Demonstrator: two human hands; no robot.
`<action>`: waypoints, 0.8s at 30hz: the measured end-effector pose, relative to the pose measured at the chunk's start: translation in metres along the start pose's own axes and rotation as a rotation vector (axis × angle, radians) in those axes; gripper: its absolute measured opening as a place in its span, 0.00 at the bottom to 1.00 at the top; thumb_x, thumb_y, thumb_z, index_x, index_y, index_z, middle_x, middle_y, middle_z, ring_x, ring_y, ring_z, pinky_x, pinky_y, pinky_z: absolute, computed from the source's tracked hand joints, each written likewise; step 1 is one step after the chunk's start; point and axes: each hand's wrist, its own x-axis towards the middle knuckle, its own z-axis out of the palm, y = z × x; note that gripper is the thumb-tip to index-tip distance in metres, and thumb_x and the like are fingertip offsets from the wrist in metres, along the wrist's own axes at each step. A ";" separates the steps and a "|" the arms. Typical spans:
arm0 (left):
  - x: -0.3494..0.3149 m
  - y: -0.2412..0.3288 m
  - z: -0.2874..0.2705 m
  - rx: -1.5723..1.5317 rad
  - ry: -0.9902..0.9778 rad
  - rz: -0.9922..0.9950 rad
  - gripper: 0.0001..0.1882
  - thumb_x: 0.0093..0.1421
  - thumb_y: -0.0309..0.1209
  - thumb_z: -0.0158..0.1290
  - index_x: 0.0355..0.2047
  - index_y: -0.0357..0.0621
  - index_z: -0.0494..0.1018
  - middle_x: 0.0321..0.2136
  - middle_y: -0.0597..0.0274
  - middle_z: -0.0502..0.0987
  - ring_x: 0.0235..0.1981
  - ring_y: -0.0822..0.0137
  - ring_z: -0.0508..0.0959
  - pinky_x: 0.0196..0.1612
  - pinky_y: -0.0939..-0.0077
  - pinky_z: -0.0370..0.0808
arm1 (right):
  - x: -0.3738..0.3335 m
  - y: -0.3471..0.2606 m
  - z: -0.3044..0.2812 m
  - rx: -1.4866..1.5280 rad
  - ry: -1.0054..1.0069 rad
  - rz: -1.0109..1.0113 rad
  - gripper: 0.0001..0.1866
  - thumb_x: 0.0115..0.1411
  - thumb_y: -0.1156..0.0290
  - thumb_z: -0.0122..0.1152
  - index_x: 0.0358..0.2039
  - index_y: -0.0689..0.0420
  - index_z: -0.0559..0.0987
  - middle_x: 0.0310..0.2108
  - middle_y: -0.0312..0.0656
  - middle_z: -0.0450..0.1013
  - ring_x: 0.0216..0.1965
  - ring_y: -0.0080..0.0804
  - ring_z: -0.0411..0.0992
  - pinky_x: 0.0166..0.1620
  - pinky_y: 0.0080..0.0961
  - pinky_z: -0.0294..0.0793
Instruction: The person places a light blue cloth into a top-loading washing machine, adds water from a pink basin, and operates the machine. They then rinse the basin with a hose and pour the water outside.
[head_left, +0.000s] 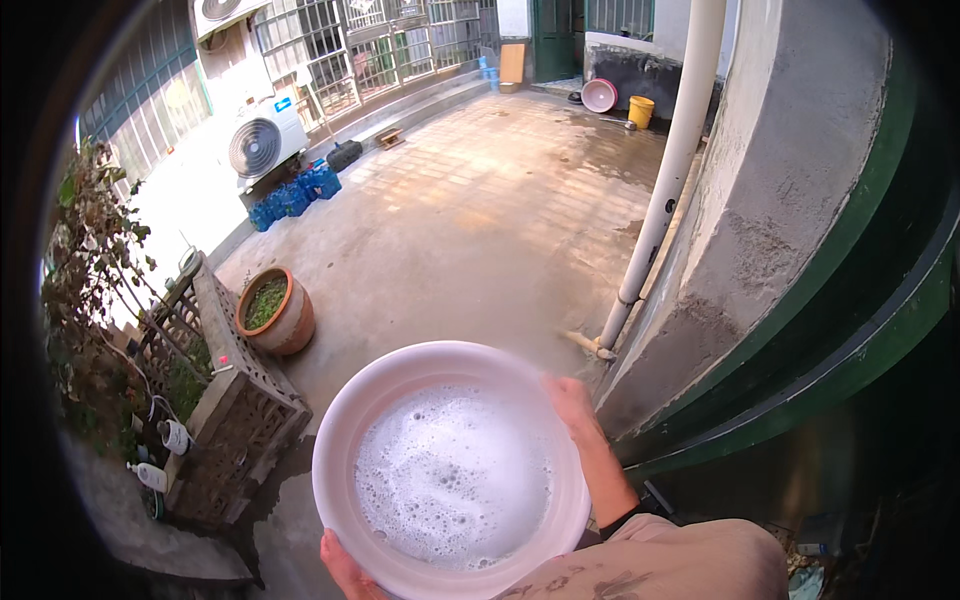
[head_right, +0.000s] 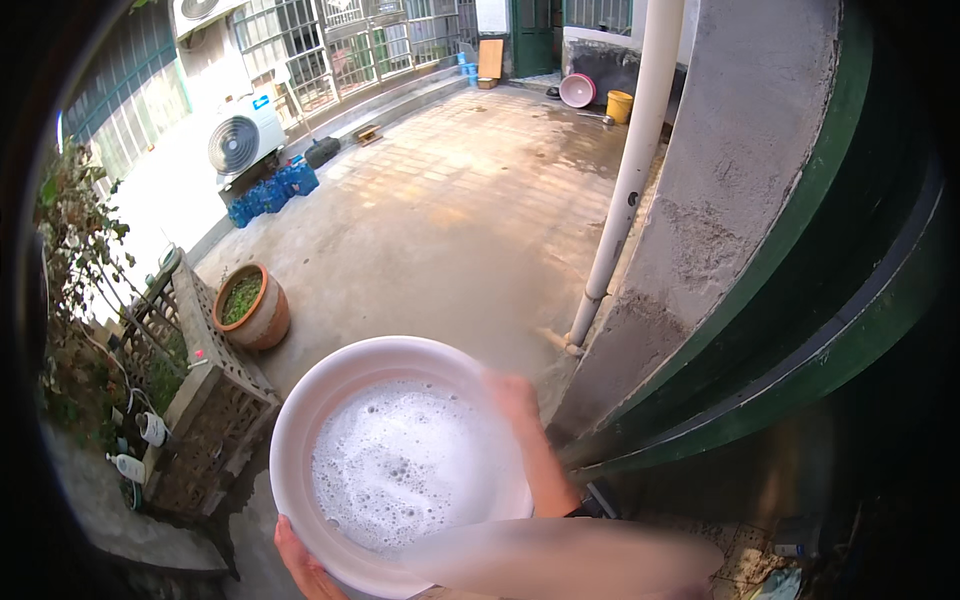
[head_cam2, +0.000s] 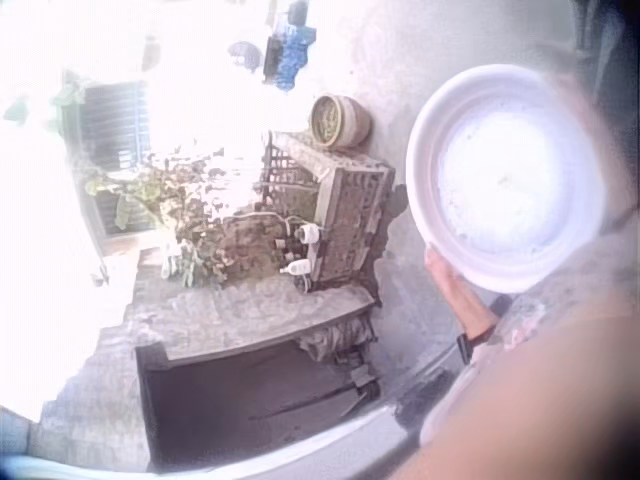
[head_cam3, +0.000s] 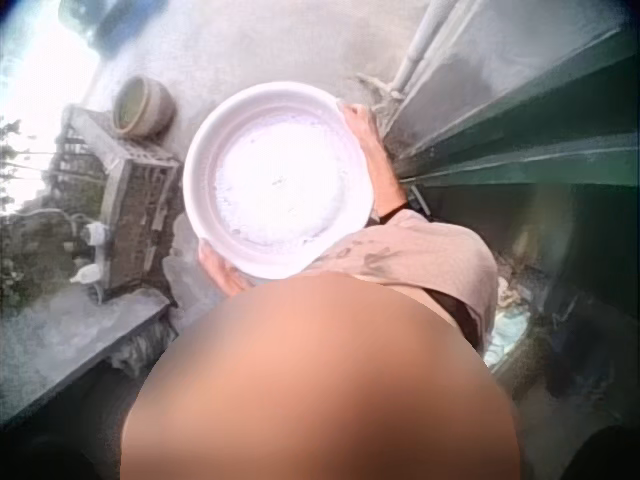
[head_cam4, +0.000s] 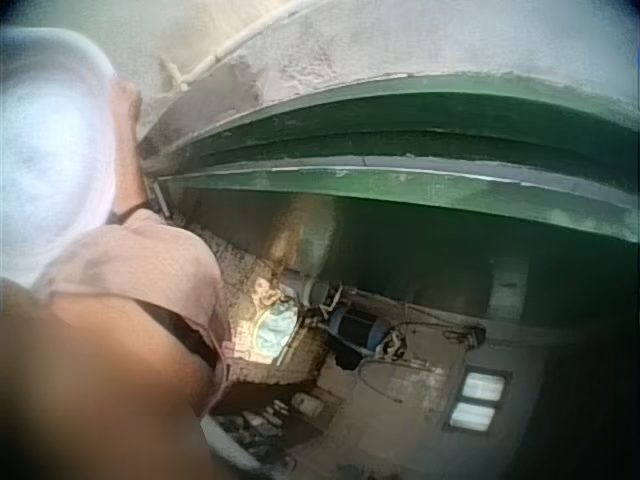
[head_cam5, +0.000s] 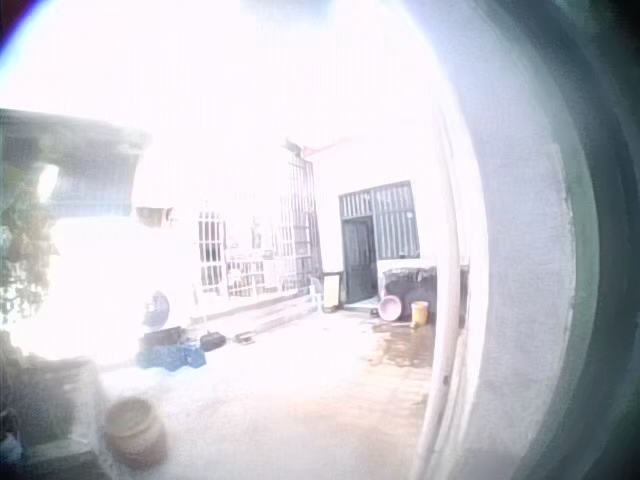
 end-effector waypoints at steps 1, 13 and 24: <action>0.023 0.012 0.016 -0.009 -0.057 -0.019 0.20 0.64 0.39 0.38 0.43 0.33 0.68 0.35 0.55 0.74 0.33 0.62 0.75 0.36 0.68 0.74 | 0.017 -0.006 0.007 -0.048 0.030 -0.005 0.22 0.56 0.53 0.55 0.20 0.62 0.76 0.19 0.35 0.68 0.24 0.22 0.63 0.28 0.26 0.63; 0.323 0.044 0.246 0.189 -0.397 -0.086 0.23 0.63 0.41 0.38 0.48 0.33 0.66 0.39 0.52 0.72 0.39 0.58 0.73 0.39 0.63 0.73 | 0.213 -0.043 0.075 -0.095 0.351 0.118 0.29 0.54 0.44 0.50 0.30 0.62 0.79 0.27 0.49 0.76 0.34 0.41 0.74 0.39 0.35 0.69; 0.514 0.063 0.540 0.296 -0.501 -0.149 0.25 0.63 0.42 0.39 0.52 0.34 0.63 0.43 0.50 0.71 0.42 0.56 0.72 0.42 0.62 0.71 | 0.454 -0.109 0.080 -0.053 0.583 0.115 0.25 0.54 0.50 0.54 0.24 0.63 0.79 0.20 0.41 0.74 0.24 0.27 0.71 0.31 0.27 0.69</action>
